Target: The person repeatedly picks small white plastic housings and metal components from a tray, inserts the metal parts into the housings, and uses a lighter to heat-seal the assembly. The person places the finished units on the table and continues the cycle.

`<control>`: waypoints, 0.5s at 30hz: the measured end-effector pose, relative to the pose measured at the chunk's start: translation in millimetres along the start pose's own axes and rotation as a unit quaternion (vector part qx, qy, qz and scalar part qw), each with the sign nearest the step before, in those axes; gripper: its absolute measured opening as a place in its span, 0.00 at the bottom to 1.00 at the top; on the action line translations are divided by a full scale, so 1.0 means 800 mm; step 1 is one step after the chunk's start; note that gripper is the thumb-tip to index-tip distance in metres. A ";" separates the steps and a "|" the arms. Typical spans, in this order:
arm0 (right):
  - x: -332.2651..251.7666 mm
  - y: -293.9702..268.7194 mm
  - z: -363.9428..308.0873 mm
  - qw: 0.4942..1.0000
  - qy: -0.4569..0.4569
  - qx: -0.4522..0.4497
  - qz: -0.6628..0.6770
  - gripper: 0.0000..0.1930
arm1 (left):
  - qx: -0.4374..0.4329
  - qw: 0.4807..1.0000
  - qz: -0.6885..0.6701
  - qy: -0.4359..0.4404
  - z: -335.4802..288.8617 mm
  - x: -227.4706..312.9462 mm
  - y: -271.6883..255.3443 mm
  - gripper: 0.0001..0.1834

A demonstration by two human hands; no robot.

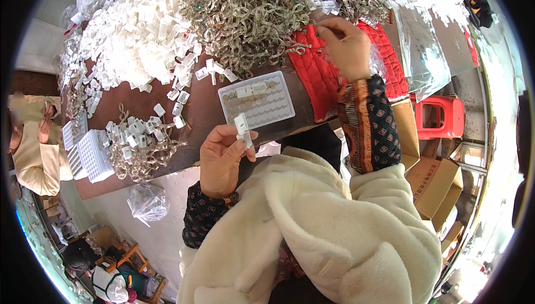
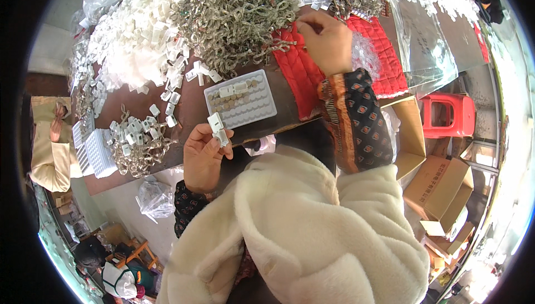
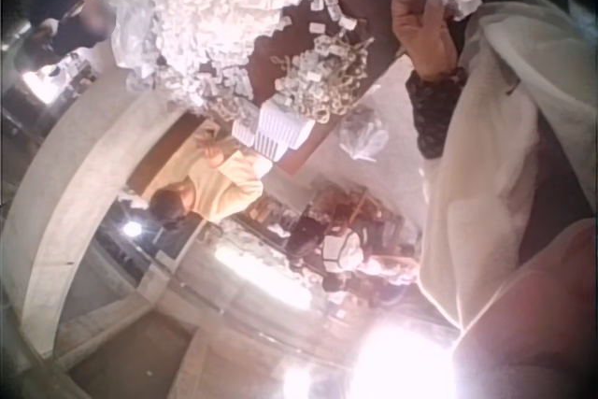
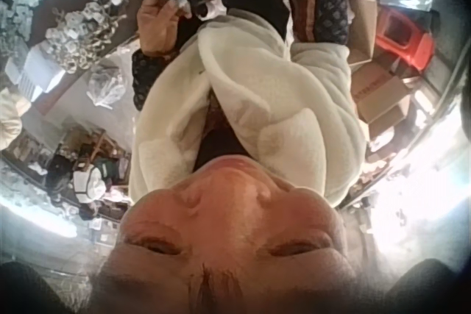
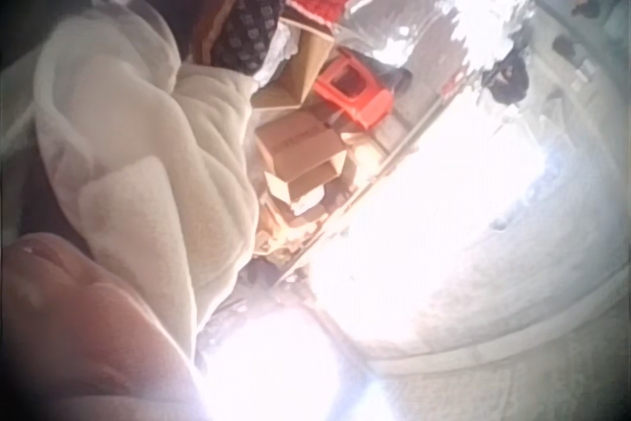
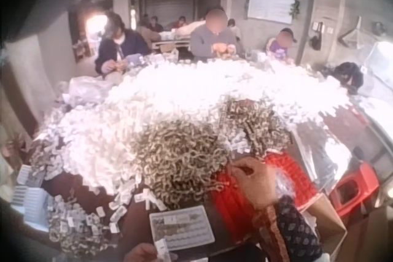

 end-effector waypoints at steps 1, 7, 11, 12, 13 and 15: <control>0.001 -0.003 -0.004 0.994 0.052 -0.030 0.089 0.09 | -0.003 1.000 0.008 0.002 0.002 0.002 0.004 0.14; -0.081 0.042 -0.095 0.925 0.050 -0.160 0.342 0.05 | -0.006 0.994 -0.038 0.102 0.012 0.021 0.039 0.15; -0.123 0.082 -0.159 0.888 0.000 -0.206 0.411 0.08 | -0.005 0.988 -0.067 0.138 0.010 0.025 0.047 0.14; -0.137 0.088 -0.167 0.859 -0.033 -0.219 0.462 0.11 | 0.002 0.987 -0.067 0.144 0.009 0.029 0.043 0.14; -0.135 0.090 -0.170 0.888 -0.023 -0.207 0.411 0.14 | 0.007 0.987 -0.067 0.148 0.007 0.031 0.040 0.13; -0.140 0.084 -0.169 0.926 -0.034 -0.170 0.336 0.19 | 0.025 0.984 -0.057 0.168 0.001 0.039 0.031 0.13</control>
Point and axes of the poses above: each hand's wrist, its own z-axis towards the middle knuckle, its own y-axis out of the palm, x = y × z, the point moved 9 cm from there along z, towards the middle knuckle, and after that the axes turned 13 degrees about -z, right-handed, at the moved point
